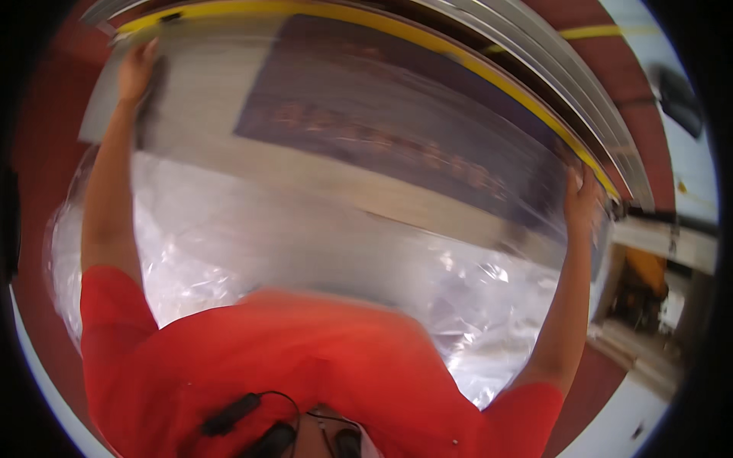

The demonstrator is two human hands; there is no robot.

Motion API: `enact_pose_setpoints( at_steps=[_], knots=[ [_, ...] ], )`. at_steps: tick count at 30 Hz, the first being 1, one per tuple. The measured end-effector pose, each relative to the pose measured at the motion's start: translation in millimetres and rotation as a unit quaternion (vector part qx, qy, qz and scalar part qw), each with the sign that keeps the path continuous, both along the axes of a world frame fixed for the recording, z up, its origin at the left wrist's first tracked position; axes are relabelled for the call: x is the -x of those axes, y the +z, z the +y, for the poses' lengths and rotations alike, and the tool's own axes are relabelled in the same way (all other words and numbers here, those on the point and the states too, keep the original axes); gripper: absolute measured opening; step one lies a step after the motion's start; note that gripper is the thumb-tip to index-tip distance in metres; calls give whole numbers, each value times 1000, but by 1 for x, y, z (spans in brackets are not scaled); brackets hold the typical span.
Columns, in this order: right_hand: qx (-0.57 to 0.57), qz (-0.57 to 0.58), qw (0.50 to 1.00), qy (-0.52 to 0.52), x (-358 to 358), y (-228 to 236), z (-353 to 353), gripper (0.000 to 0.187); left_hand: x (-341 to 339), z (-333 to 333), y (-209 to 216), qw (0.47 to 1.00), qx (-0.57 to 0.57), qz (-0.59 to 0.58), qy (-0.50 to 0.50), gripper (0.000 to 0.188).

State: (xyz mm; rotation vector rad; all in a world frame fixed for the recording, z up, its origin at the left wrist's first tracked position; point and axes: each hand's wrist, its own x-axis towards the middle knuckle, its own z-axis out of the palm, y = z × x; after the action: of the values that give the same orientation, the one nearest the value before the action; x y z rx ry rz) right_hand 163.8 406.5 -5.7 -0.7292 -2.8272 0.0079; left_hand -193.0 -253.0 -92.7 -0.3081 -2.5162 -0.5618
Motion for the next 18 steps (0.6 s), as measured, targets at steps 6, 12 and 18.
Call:
enact_pose_setpoints(
  at_steps=[6, 12, 18],
  knots=[
    [138, -104, 763, 623, 29, 37, -310, 48, -18, -5, 21, 923, -289, -254, -2, 22],
    [69, -414, 735, 532, 39, -29, -339, 32, -17, 4, 24, 908, -339, -232, -83, 17],
    [664, -117, 625, 393, 141, -22, -506, 54, -11, -1, 13, 932, -270, -216, -112, 21]
  ],
)
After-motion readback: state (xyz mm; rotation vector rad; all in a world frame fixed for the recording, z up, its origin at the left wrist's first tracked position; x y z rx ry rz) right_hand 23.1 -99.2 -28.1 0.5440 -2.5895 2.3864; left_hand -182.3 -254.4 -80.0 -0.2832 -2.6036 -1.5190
